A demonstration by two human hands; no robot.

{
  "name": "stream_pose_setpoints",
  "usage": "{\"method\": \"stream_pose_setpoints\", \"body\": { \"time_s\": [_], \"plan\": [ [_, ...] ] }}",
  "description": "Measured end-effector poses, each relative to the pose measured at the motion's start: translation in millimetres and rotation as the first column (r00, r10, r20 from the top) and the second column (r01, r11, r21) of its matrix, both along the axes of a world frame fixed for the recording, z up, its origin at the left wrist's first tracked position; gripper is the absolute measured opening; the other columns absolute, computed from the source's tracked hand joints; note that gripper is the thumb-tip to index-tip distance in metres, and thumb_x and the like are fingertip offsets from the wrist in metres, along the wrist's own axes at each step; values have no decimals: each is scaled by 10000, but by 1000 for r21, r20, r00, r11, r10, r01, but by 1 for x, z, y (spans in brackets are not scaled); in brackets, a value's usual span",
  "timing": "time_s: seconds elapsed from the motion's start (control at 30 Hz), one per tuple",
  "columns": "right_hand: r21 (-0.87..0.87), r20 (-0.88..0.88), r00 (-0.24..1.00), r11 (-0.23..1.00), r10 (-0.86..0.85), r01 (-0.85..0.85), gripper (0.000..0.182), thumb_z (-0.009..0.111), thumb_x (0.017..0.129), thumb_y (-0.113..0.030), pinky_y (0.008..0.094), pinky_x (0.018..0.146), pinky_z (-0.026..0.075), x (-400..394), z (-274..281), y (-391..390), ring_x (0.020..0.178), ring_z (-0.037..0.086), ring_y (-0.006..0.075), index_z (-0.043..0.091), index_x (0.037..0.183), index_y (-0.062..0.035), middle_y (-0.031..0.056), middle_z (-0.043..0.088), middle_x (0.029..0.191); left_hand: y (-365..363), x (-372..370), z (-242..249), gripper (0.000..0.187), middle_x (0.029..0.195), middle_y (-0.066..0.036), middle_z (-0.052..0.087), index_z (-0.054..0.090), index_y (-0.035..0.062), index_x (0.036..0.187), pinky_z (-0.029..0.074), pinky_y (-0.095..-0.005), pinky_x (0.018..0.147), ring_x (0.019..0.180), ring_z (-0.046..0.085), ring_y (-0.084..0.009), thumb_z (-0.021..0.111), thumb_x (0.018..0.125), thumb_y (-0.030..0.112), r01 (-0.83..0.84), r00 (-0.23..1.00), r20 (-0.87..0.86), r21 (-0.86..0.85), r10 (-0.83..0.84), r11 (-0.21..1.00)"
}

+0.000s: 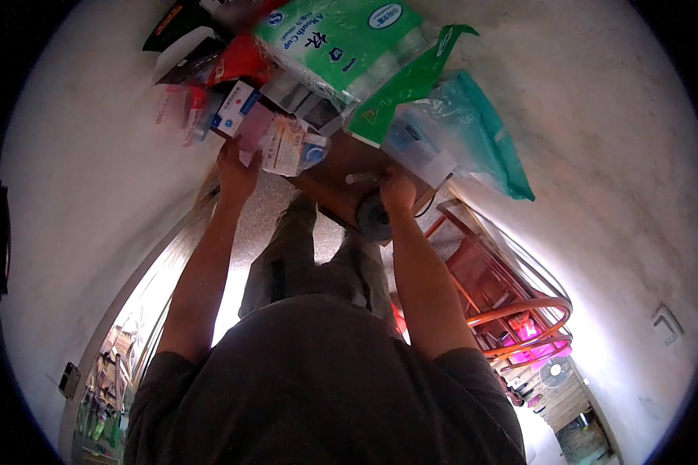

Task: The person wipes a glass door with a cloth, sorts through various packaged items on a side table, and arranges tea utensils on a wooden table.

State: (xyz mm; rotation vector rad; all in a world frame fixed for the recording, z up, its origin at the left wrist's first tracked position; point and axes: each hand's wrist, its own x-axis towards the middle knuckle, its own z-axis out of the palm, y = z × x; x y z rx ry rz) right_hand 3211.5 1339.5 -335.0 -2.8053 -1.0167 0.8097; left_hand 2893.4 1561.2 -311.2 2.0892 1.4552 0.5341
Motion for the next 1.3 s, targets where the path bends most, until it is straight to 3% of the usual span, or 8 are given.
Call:
{"method": "stream_pose_setpoints", "body": {
  "time_s": [0.17,0.43,0.63,0.83,0.97,1.03,1.13,1.3],
  "plan": [
    [152,-111,993,987,-28,44,444,749,784,-278,455,864,552,-2,2,5,994,689,363,674,1202,-151,145,733,1037,-10,-10,-13,637,1441,-280,466,522,17,1380,469,-537,991,1239,520,-461,747,805,173,93,994,-42,-146,-100,985],
    [279,4,997,958,71,-69,497,751,774,-260,441,881,546,-11,2,12,963,693,348,655,1247,-142,147,733,1033,1,17,-18,607,1467,-271,456,520,49,1392,462,-495,1049,1292,504,-449,713,829,168,78,994,-70,-17,-79,997],
    [124,-211,975,988,-66,93,407,775,768,-279,412,859,544,3,-3,19,943,703,314,714,1129,-102,127,745,981,12,20,-18,554,1417,-270,487,574,71,1347,431,-499,1072,1268,509,-447,712,821,180,46,998,-38,-50,-48,998],
    [288,-266,957,939,-113,190,426,810,745,-328,370,819,538,1,-32,8,903,710,279,730,1068,-62,114,745,937,5,28,-7,556,1378,-295,493,600,85,1333,429,-525,1053,1240,509,-478,720,804,201,39,996,-84,-15,-40,999],
    [239,-250,951,941,-180,241,393,806,759,-311,373,817,541,-15,-12,24,913,709,287,727,1065,-77,118,742,966,-8,38,5,554,1445,-321,437,581,67,1340,449,-525,1041,1274,487,-500,712,830,239,40,982,-183,23,-35,999],
    [208,-287,941,948,-177,242,376,800,772,-302,382,820,546,-16,-5,30,927,708,296,722,1068,-84,123,740,993,-11,37,2,552,1444,-330,428,594,71,1335,432,-522,1059,1280,479,-499,710,820,232,16,990,-142,-6,-17,1000],
    [304,-102,994,953,43,-10,259,724,832,-343,439,838,548,-11,-24,24,938,694,349,722,991,-138,126,734,1014,-14,35,-3,542,1456,-323,417,602,70,1331,423,-518,1070,1293,471,-494,703,822,223,-8,996,-86,-52,3,999],
    [274,-32,986,950,167,-152,271,770,809,-279,445,821,549,-9,-10,30,937,689,357,711,1031,-136,124,732,1005,-19,41,8,499,1434,-279,452,610,66,1309,425,-510,1067,1295,471,-466,682,828,179,-49,997,-64,46,52,998]
  ]
}}
